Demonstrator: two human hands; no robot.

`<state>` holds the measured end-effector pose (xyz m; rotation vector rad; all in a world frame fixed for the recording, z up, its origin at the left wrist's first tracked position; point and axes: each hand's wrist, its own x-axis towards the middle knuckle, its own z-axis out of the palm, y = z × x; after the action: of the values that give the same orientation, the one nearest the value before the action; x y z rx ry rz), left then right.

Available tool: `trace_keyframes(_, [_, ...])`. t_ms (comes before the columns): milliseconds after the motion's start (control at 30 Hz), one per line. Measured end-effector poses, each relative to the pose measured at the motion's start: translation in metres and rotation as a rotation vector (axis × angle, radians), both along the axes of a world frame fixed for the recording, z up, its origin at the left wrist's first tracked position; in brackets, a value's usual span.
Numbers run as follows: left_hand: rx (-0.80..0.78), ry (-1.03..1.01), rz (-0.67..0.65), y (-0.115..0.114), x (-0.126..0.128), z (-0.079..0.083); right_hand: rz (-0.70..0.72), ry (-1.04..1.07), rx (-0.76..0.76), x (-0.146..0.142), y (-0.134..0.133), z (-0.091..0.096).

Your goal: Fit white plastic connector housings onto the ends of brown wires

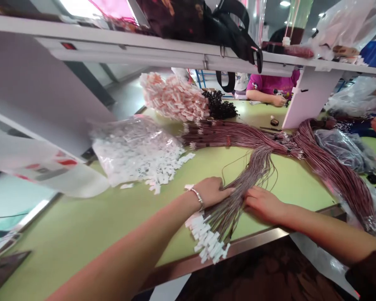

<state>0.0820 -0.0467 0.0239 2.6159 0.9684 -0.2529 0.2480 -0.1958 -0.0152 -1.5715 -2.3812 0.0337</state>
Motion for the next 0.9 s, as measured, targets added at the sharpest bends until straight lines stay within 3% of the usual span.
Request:
trace_keyframes(67, [-0.07, -0.032, -0.032, -0.003, -0.004, 0.005, 0.036, -0.062, 0.129, -0.01, 0.025, -0.003])
trace_keyframes(167, [-0.261, -0.121, -0.095, -0.001, -0.014, 0.013, 0.235, -0.095, 0.216, -0.028, 0.06, -0.004])
trace_keyframes(267, [-0.357, -0.168, -0.097, -0.009, -0.022, 0.017, 0.185, 0.034, 0.191, -0.039, 0.082, -0.005])
trace_keyframes(333, [-0.224, -0.12, -0.03, -0.023, -0.021, 0.015, 0.195, 0.138, 0.096, -0.036, 0.087, 0.0])
trace_keyframes(400, [0.062, -0.062, 0.064, -0.038, -0.017, 0.01, 0.268, 0.205, -0.007, -0.023, 0.084, 0.011])
trace_keyframes(467, [0.199, -0.015, 0.058, -0.045, -0.012, 0.004, 0.3, 0.189, -0.085, -0.002, 0.077, 0.025])
trace_keyframes(600, [0.149, 0.077, 0.005, -0.038, -0.011, -0.002, 0.188, 0.003, -0.183, 0.034, 0.05, 0.042])
trace_keyframes(700, [0.11, 0.071, -0.008, -0.03, -0.013, 0.002, 0.222, -0.116, -0.224, 0.039, 0.035, 0.031])
trace_keyframes(767, [0.072, 0.059, -0.011, -0.031, -0.011, 0.007, 0.181, -0.115, -0.145, 0.034, 0.04, 0.02])
trace_keyframes(900, [0.064, 0.034, 0.008, -0.042, -0.008, 0.011, 0.191, -0.088, -0.003, 0.013, 0.078, 0.003])
